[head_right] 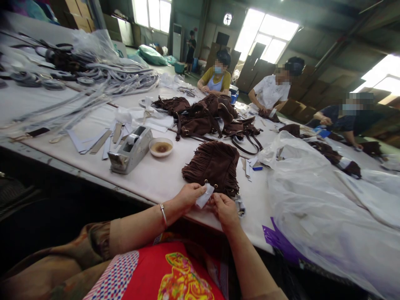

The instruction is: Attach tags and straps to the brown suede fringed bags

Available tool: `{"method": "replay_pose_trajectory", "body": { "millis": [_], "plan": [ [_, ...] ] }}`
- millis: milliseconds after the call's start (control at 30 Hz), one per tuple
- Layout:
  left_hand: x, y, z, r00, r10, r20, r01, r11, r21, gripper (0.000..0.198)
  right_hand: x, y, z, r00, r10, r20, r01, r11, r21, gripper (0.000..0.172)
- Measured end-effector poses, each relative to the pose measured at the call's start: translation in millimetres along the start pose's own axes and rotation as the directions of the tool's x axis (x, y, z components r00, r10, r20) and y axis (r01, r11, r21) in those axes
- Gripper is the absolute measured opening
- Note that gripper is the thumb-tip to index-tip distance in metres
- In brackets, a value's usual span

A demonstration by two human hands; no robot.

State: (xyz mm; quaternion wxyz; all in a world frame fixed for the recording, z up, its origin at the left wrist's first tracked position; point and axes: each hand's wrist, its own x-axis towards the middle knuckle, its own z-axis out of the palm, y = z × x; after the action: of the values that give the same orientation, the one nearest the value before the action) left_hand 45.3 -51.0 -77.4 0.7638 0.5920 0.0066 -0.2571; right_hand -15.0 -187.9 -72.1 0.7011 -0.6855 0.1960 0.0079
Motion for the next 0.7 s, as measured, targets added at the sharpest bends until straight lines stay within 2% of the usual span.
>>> {"method": "replay_pose_trajectory", "body": {
  "millis": [67, 133, 300, 400, 467, 533, 567, 633, 667, 700],
  "plan": [
    [-1.1, 1.9, -0.9, 1.000, 0.009, -0.022, -0.009, 1.000, 0.025, 0.040, -0.5, -5.1, 3.8, 0.999, 0.019, 0.025, -0.020, 1.000, 0.022, 0.043],
    [-6.3, 3.1, -4.3, 1.000, 0.003, 0.013, -0.003, 1.000, 0.005, 0.044, -0.6, -10.8, 9.0, 1.000, 0.009, -0.002, -0.009, 1.000, 0.018, 0.042],
    [-32.7, 3.3, -19.5, 0.959, -0.137, 0.250, 0.163, 0.983, -0.087, 0.055, -1.7, -9.0, 17.5, 0.996, 0.041, -0.074, -0.035, 0.996, 0.083, 0.046],
    [-41.4, 5.5, -25.3, 0.949, -0.169, 0.268, 0.197, 0.977, -0.083, 0.045, -1.9, -0.6, 17.0, 0.996, 0.066, -0.066, -0.060, 0.995, 0.083, 0.047],
    [-41.8, 7.4, -25.9, 0.958, -0.181, 0.223, 0.203, 0.976, -0.079, 0.034, -2.0, 0.4, 13.9, 0.996, 0.040, -0.075, -0.042, 0.999, -0.025, 0.047],
    [-40.5, 6.6, -23.1, 0.969, -0.197, 0.151, 0.207, 0.977, -0.053, 0.024, -3.2, -6.2, 10.2, 0.989, -0.075, -0.127, 0.039, 0.962, -0.269, 0.046],
    [-39.9, 4.6, -20.3, 0.974, -0.197, 0.117, 0.201, 0.979, -0.026, 0.021, -4.1, -12.6, 9.2, 0.969, -0.188, -0.163, 0.105, 0.903, -0.417, 0.045],
    [-39.1, -1.1, -12.9, 0.981, -0.176, 0.084, 0.173, 0.984, 0.048, 0.017, -5.7, -30.6, 12.9, 0.869, -0.460, -0.181, 0.239, 0.712, -0.660, 0.044],
    [-38.8, -2.9, -9.8, 0.983, -0.163, 0.078, 0.156, 0.984, 0.088, 0.016, -5.6, -41.1, 19.0, 0.808, -0.570, -0.150, 0.303, 0.620, -0.724, 0.044],
    [-39.0, -2.1, -8.8, 0.983, -0.162, 0.084, 0.151, 0.981, 0.124, 0.015, -4.8, -51.9, 29.0, 0.772, -0.628, -0.098, 0.362, 0.561, -0.744, 0.043]
  ]
}}
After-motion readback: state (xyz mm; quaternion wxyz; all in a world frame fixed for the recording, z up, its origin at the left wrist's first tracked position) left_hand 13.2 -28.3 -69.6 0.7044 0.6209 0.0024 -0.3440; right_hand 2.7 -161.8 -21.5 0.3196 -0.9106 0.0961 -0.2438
